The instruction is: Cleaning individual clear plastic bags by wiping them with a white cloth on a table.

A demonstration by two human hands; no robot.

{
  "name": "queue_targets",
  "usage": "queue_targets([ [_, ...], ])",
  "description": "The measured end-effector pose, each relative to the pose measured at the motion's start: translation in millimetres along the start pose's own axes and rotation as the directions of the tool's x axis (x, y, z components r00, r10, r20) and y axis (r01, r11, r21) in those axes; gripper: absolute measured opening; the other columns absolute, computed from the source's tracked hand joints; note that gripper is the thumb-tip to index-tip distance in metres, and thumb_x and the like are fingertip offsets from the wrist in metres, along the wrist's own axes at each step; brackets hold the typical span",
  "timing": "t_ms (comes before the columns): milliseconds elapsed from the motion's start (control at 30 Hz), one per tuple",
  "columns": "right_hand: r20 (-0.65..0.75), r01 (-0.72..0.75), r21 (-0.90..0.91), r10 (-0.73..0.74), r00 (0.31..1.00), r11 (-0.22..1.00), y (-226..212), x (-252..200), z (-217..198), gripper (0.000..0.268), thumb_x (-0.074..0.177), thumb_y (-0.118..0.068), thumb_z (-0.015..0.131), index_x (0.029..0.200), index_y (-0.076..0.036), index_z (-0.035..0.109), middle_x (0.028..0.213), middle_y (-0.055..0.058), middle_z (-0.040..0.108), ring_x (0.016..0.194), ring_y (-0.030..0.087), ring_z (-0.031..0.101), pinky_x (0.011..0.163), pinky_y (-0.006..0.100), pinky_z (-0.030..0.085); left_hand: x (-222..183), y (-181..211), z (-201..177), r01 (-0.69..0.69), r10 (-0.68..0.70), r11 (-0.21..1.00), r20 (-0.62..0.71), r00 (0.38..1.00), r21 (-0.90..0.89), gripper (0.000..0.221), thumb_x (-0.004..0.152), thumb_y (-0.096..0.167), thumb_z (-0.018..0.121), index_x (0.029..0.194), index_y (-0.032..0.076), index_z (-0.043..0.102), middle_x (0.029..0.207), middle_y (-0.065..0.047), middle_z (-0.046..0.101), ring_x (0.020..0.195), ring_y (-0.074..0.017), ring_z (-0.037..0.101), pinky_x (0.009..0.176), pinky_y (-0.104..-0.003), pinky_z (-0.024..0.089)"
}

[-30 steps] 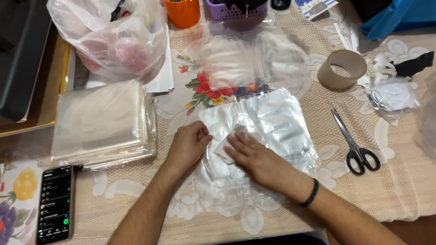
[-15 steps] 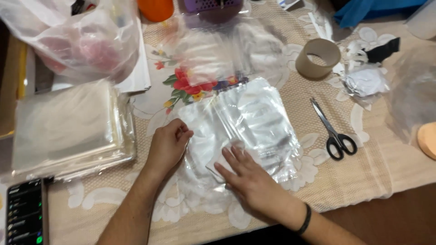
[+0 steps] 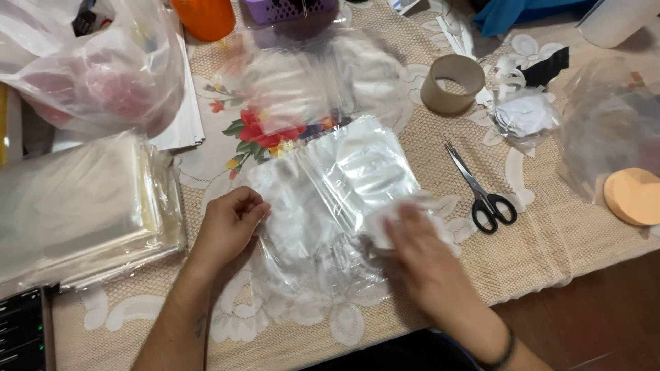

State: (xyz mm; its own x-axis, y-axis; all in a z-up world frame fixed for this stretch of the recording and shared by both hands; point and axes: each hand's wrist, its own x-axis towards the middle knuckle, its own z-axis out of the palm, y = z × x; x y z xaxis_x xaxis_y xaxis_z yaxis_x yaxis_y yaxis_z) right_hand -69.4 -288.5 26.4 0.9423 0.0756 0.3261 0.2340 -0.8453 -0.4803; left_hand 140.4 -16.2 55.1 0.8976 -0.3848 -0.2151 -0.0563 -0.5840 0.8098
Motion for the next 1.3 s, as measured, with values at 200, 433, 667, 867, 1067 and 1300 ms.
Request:
queue_targets([
  [200, 0.292, 0.291, 0.119, -0.313, 0.904, 0.949, -35.3, 89.8, 42.2, 0.05, 0.103, -0.013, 0.038, 0.153, -0.008, 0.038, 0.157, 0.033, 0.028, 0.148, 0.049, 0.023, 0.12, 0.053, 0.02, -37.9, 75.4, -5.8, 0.252, -0.267, 0.868, 0.026, 0.963, -0.428, 0.016, 0.089, -0.008, 0.059, 0.086, 0.007, 0.052, 0.13, -0.008, 0.072, 0.103, -0.0219, 0.072, 0.089, -0.033, 0.059],
  [433, 0.325, 0.067, -0.086, -0.035, 0.945, 0.994, 14.4, 75.9, 14.4, 0.068, 0.086, 0.005, 0.048, 0.152, -0.009, 0.039, 0.158, 0.025, 0.031, 0.148, 0.043, 0.022, 0.119, 0.054, 0.018, -13.6, 20.2, -6.6, 0.029, -0.024, 0.949, 0.021, 0.999, -0.315, 0.019, 0.092, -0.003, 0.056, 0.091, 0.012, 0.044, 0.137, -0.009, 0.063, 0.083, -0.0184, 0.074, 0.066, -0.03, 0.062],
  [667, 0.037, -0.1, -0.142, 0.107, 0.994, 0.985, 61.7, 34.0, -46.2, 0.048, 0.098, -0.015, 0.048, 0.145, -0.008, 0.051, 0.148, 0.021, 0.05, 0.143, 0.039, 0.041, 0.119, 0.05, 0.03, -15.4, 45.9, -19.4, 0.046, -0.011, 0.953, 0.119, 0.993, -0.299, 0.037, 0.091, -0.004, 0.054, 0.119, 0.009, 0.075, 0.119, -0.014, 0.075, 0.083, -0.0162, 0.068, 0.073, -0.03, 0.061],
  [867, -0.029, -0.135, -0.03, 0.134, 0.991, 0.99, 50.5, 28.7, -49.2, 0.043, 0.102, -0.017, 0.044, 0.144, -0.008, 0.05, 0.153, 0.016, 0.049, 0.147, 0.034, 0.039, 0.12, 0.046, 0.031, -13.6, 40.4, -35.7, -0.157, 0.171, 0.985, 0.275, 0.946, -0.073, 0.053, 0.085, -0.003, 0.044, 0.133, 0.009, 0.063, 0.142, -0.01, 0.063, 0.124, -0.0206, 0.063, 0.101, -0.033, 0.052],
  [1067, -0.099, -0.092, 0.067, 0.098, 0.99, 0.994, 56.2, 37.5, -35.2, 0.04, 0.104, -0.016, 0.041, 0.139, -0.003, 0.053, 0.152, 0.018, 0.05, 0.148, 0.035, 0.039, 0.122, 0.046, 0.032, -35.5, 71.2, -51.6, -0.588, 0.418, 0.721, 0.446, 0.791, 0.366, 0.092, 0.058, -0.023, 0.043, 0.142, 0.013, 0.055, 0.149, -0.006, 0.054, 0.137, -0.0261, 0.049, 0.116, -0.044, 0.031],
  [1300, -0.231, -0.127, 0.201, 0.173, 0.958, 0.971, 66.6, 33.0, -28.9, 0.037, 0.105, -0.01, 0.04, 0.138, 0.0, 0.055, 0.147, 0.019, 0.054, 0.145, 0.035, 0.044, 0.122, 0.045, 0.035, -34.7, 109.7, -56.6, -0.758, 0.786, 0.088, 0.422, 0.452, 0.647, 0.012, 0.085, 0.011, 0.073, 0.098, 0.013, 0.073, 0.126, -0.008, 0.072, 0.108, -0.0232, 0.071, 0.077, -0.038, 0.06],
])
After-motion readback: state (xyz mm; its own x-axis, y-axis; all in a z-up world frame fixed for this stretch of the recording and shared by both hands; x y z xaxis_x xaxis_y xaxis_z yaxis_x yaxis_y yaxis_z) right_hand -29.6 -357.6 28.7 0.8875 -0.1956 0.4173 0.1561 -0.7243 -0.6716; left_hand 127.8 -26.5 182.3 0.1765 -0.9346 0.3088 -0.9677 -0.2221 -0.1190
